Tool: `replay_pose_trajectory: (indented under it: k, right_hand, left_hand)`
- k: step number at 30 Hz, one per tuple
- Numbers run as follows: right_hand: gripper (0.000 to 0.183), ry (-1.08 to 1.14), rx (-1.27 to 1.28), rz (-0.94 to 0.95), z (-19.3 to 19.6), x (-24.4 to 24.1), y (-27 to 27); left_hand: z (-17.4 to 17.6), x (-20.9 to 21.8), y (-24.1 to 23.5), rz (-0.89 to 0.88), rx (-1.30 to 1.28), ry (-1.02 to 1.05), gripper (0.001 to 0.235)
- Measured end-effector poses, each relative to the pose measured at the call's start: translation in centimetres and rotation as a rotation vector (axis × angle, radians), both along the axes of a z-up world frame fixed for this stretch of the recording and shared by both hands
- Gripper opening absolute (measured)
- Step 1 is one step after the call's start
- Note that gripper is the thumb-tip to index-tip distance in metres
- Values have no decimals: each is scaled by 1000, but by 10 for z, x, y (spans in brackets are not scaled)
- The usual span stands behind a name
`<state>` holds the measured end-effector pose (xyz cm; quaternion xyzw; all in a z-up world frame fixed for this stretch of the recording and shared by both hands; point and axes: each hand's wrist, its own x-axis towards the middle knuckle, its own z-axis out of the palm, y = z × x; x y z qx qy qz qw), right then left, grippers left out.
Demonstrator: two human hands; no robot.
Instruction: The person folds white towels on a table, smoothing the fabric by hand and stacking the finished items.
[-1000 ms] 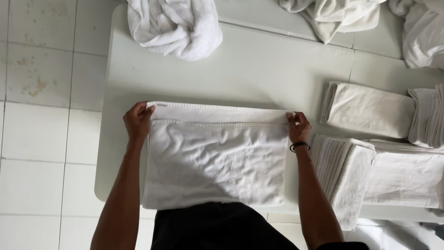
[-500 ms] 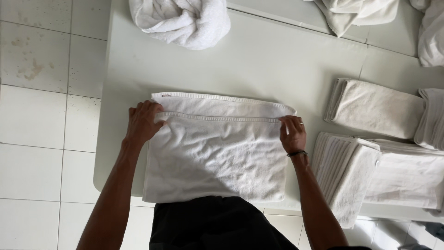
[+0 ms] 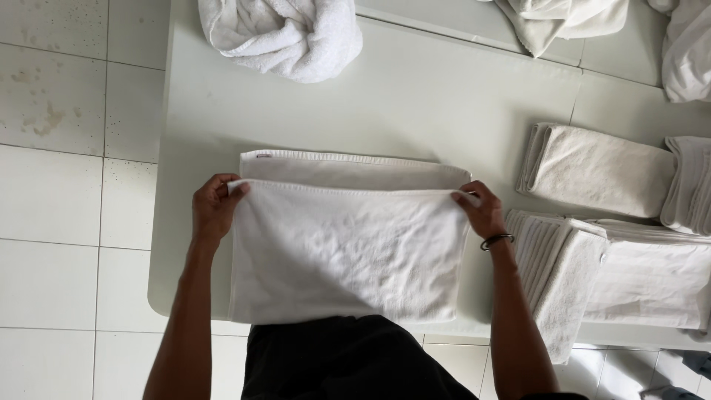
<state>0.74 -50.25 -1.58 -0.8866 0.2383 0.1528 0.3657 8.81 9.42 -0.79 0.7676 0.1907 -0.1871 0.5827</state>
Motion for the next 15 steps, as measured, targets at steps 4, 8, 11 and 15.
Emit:
replay_pose_trajectory:
  k: [4, 8, 11, 15]
  right_hand:
    - [40, -103, -181, -9, 7, 24, 9]
    - [35, -171, -244, -74, 0, 55, 31]
    - [39, -81, -221, -170, -5, 59, 32]
    - [44, -94, -193, -160, -7, 47, 29]
  left_hand:
    - [-2, 36, -25, 55, 105, -175, 33]
    - [-3, 70, -44, 3, 276, -283, 29]
    - [-11, 71, -50, -75, 405, -268, 25]
    - [-13, 55, -54, -6, 395, -257, 32]
